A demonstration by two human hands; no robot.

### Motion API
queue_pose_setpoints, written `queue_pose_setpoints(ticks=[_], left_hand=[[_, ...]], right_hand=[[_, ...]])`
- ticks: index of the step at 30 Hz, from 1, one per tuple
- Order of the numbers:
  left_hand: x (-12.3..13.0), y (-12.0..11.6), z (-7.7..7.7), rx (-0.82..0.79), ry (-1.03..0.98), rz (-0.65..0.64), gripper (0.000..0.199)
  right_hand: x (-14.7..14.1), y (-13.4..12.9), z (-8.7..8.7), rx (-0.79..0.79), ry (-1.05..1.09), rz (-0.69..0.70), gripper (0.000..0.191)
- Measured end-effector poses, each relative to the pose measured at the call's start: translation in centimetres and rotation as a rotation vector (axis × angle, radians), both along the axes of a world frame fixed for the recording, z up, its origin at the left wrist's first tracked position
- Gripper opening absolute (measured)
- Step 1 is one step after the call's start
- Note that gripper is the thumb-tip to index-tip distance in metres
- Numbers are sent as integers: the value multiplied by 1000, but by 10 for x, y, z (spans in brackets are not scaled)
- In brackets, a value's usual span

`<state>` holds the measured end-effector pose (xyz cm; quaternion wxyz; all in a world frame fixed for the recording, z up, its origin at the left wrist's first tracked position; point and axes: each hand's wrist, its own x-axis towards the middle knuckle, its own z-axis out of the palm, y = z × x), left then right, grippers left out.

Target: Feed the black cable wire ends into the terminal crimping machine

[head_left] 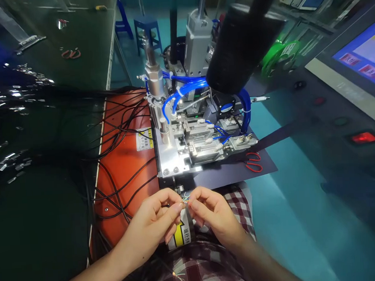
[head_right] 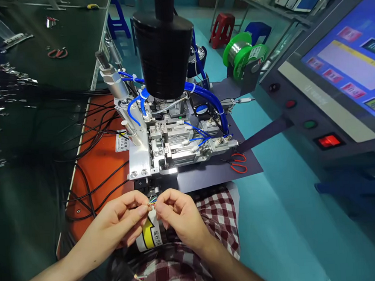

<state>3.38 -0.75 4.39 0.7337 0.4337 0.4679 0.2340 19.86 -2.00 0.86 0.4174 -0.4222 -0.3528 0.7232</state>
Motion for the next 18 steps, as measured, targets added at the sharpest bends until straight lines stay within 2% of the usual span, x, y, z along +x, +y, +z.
queue_pose_setpoints(ticks=[8,13,18], left_hand=[[-1,-5,-5,-4,-17,72,24],[-1,-3,-2,-71,-29,68,25],[0,-6,-4,-122,-29,179,22]], right_hand=[[-16,-15,1,117,-239,-130,14],[-16,-14,3,229,-346,-116,12],[-14,-13,5,331,-401,-106,11]])
